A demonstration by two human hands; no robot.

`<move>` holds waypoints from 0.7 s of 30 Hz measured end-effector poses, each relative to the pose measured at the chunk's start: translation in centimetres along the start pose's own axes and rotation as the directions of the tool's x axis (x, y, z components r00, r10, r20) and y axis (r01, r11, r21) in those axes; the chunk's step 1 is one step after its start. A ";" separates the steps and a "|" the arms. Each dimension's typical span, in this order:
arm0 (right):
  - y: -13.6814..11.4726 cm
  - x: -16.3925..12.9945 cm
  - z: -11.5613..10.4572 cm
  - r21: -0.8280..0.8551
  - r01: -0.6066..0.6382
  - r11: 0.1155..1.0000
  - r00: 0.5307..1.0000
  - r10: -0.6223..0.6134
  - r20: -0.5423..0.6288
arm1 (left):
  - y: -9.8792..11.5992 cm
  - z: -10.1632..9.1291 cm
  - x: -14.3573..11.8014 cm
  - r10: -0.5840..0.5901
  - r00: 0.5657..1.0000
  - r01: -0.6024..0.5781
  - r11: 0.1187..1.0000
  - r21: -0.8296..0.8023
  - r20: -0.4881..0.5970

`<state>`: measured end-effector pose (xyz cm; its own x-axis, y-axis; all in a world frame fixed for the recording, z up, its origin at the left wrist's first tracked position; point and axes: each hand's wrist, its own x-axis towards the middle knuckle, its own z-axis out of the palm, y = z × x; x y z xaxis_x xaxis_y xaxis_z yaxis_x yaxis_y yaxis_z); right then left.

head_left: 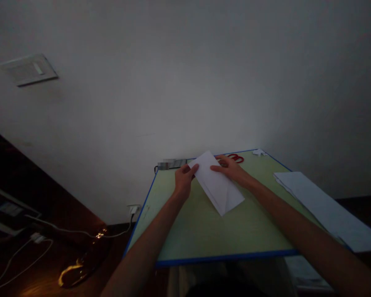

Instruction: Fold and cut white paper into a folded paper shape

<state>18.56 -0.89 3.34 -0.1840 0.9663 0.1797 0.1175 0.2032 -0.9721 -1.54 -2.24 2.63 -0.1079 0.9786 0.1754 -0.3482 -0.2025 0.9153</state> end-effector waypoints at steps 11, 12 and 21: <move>0.0 -0.2 0.3 0.044 0.079 0.996 0.996 -0.077 -0.042 | -0.2 0.4 -0.6 0.010 0.999 -0.013 0.998 0.055 0.049; -0.1 -0.3 0.4 0.044 0.077 0.996 0.996 -0.075 -0.050 | -0.2 0.4 -0.6 0.014 0.999 -0.017 0.998 0.064 0.046; -0.7 -0.7 0.4 0.045 0.062 0.997 0.997 -0.060 -0.048 | 0.0 0.3 -0.7 0.040 0.997 -0.047 0.992 0.114 0.068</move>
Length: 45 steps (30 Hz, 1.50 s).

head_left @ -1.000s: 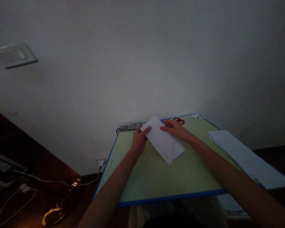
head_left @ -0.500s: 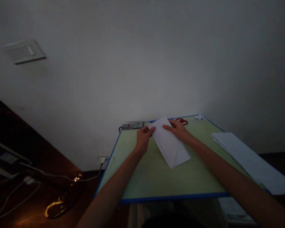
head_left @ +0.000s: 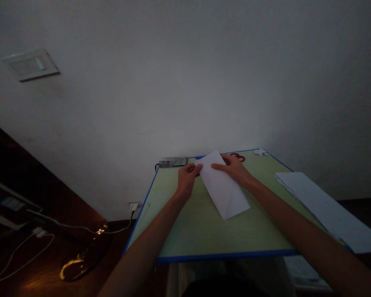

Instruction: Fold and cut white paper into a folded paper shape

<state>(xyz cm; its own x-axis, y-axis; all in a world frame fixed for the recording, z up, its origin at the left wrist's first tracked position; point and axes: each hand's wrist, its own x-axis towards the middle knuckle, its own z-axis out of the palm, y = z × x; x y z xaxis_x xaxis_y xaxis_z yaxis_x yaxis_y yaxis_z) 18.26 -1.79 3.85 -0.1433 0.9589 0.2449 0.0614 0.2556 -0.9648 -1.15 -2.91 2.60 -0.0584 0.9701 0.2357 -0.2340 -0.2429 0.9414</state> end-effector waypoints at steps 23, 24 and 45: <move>0.0 0.1 -0.1 0.002 -0.004 1.000 1.000 0.004 -0.001 | 0.2 0.4 -0.2 0.064 0.997 -0.067 0.995 0.077 0.043; -0.1 0.0 -0.1 0.005 -0.009 1.000 1.000 0.009 0.001 | 0.4 0.3 -0.2 0.078 0.996 -0.082 0.992 0.098 0.041; -19.6 -2.1 -0.6 0.094 0.654 0.750 0.756 -0.649 -0.078 | 21.2 5.0 -2.1 0.780 0.623 -0.776 0.607 0.171 0.061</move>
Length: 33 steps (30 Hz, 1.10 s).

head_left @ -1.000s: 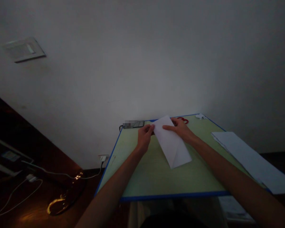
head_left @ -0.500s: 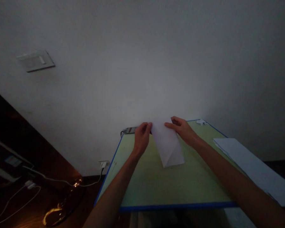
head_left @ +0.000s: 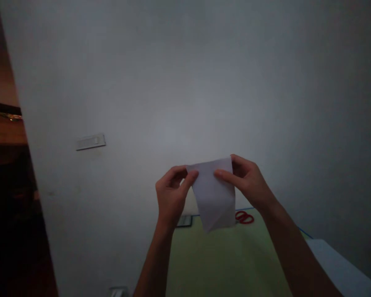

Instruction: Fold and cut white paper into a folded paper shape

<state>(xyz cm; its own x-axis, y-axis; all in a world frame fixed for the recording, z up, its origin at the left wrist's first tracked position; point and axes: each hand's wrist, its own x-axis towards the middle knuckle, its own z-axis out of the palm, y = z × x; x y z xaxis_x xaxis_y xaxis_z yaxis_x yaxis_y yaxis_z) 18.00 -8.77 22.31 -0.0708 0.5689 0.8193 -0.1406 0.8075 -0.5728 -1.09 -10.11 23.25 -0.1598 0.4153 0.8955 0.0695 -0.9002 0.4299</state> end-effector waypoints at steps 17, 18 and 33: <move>-2.1 -1.2 1.3 0.017 0.060 0.998 0.996 -0.059 -0.061 | 2.6 -1.4 -0.6 -0.021 1.000 0.021 1.000 -0.013 0.008; -2.1 -1.2 1.3 0.018 0.055 0.998 0.997 -0.054 -0.064 | 2.6 -1.4 -0.6 -0.021 1.000 0.021 1.000 -0.016 0.001; -2.1 -1.3 1.2 0.024 0.010 1.000 0.995 -0.007 -0.098 | 2.9 -1.5 -0.6 -0.013 1.000 0.012 1.000 0.028 0.025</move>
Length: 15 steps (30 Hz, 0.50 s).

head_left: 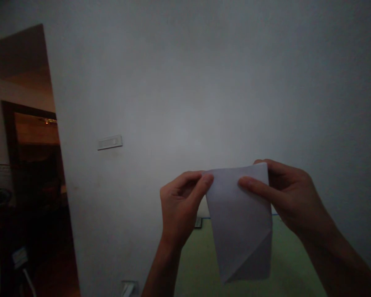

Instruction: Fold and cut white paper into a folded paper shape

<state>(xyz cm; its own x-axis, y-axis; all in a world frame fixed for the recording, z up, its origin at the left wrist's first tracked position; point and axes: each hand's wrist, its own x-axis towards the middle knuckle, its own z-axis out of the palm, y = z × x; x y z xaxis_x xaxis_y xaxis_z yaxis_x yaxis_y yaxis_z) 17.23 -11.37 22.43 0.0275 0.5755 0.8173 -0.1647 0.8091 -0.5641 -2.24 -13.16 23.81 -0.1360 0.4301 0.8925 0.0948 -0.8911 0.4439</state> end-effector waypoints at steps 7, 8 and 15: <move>-0.2 -0.1 0.1 -0.059 0.001 0.998 1.000 -0.002 -0.016 | 0.1 -0.2 0.0 0.038 0.998 -0.040 0.998 0.050 0.046; -0.2 -0.1 0.1 -0.063 0.000 0.998 1.000 -0.001 -0.018 | 0.1 -0.2 0.0 0.046 0.998 -0.048 0.997 0.057 0.047; -0.3 -0.1 0.1 -0.074 -0.012 0.997 0.999 0.009 -0.037 | 0.2 -0.2 0.0 0.101 0.993 -0.105 0.991 0.078 0.056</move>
<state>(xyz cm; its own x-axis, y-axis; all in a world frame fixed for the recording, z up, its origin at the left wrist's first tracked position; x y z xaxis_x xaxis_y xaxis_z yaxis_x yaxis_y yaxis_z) 17.21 -11.68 22.47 0.0621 0.5869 0.8073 -0.0911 0.8088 -0.5810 -2.39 -13.40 23.89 -0.0701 0.3455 0.9358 0.1854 -0.9172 0.3526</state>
